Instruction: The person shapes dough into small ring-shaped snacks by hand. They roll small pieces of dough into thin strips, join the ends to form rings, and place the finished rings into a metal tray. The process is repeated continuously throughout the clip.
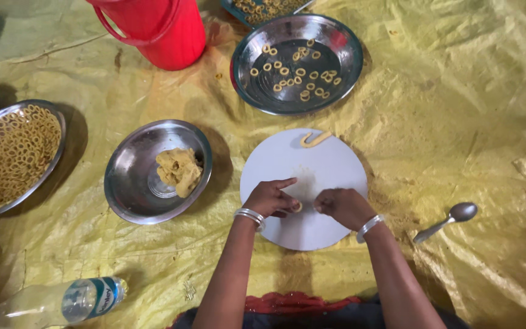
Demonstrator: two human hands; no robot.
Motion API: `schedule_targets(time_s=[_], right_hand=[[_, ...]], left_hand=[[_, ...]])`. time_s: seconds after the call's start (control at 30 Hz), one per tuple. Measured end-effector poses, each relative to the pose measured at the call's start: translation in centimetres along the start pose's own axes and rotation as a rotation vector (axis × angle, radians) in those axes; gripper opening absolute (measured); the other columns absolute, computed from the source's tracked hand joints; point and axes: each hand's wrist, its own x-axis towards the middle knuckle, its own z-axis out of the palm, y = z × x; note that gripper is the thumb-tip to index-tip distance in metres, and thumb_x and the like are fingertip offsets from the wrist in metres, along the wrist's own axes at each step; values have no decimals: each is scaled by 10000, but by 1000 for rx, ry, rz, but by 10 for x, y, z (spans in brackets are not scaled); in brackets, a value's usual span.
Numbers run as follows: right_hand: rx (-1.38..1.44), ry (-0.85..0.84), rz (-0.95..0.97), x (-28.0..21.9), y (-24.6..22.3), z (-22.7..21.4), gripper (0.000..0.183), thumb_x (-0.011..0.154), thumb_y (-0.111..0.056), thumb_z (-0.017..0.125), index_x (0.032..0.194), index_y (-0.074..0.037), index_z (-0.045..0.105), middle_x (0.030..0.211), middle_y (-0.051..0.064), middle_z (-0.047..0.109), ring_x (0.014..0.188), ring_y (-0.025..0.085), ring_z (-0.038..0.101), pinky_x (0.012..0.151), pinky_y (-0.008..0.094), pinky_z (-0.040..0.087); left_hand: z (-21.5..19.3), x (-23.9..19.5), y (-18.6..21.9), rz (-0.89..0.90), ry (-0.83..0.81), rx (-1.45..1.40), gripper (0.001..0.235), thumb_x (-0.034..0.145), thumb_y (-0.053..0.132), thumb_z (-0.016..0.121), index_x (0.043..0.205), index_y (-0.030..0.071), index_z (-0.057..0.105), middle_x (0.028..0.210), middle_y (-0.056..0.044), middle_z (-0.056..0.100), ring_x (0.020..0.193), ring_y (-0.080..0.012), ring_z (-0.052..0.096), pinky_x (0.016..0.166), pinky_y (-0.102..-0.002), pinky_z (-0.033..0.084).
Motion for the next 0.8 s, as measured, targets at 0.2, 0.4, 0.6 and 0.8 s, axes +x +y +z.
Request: schedule_targets(time_s=[0.2, 0.4, 0.6, 0.8], right_hand=[[9, 20, -3, 6, 10, 6, 144, 828, -208, 752, 963, -179, 791, 917, 35, 800, 865, 198, 767, 826, 346, 594], [-3, 93, -3, 10, 6, 1, 131, 846, -211, 744, 966, -181, 787, 903, 40, 797, 838, 215, 757, 814, 359, 588], [5, 280, -30, 9, -4, 9, 136, 775, -215, 787, 907, -183, 796, 871, 35, 787, 771, 200, 759, 745, 353, 600], [203, 416, 92, 13, -4, 13, 172, 826, -178, 775, 996, -156, 796, 838, 46, 793, 671, 155, 760, 666, 318, 596]], left_hand=[[-37, 92, 63, 323, 306, 507, 321, 863, 301, 799, 1079, 64, 781, 906, -126, 786, 823, -243, 765, 778, -381, 611], [-52, 162, 108, 757, 740, 585, 353, 851, 385, 670, 1109, 166, 774, 907, -121, 771, 799, -302, 756, 722, -424, 597], [7, 101, 12, 484, 623, 798, 268, 917, 265, 637, 1135, 235, 788, 935, -146, 770, 831, -346, 733, 810, -479, 589], [39, 108, -2, 950, 706, 954, 496, 830, 182, 679, 1311, 65, 645, 1190, -151, 678, 1137, -342, 631, 952, -442, 552]])
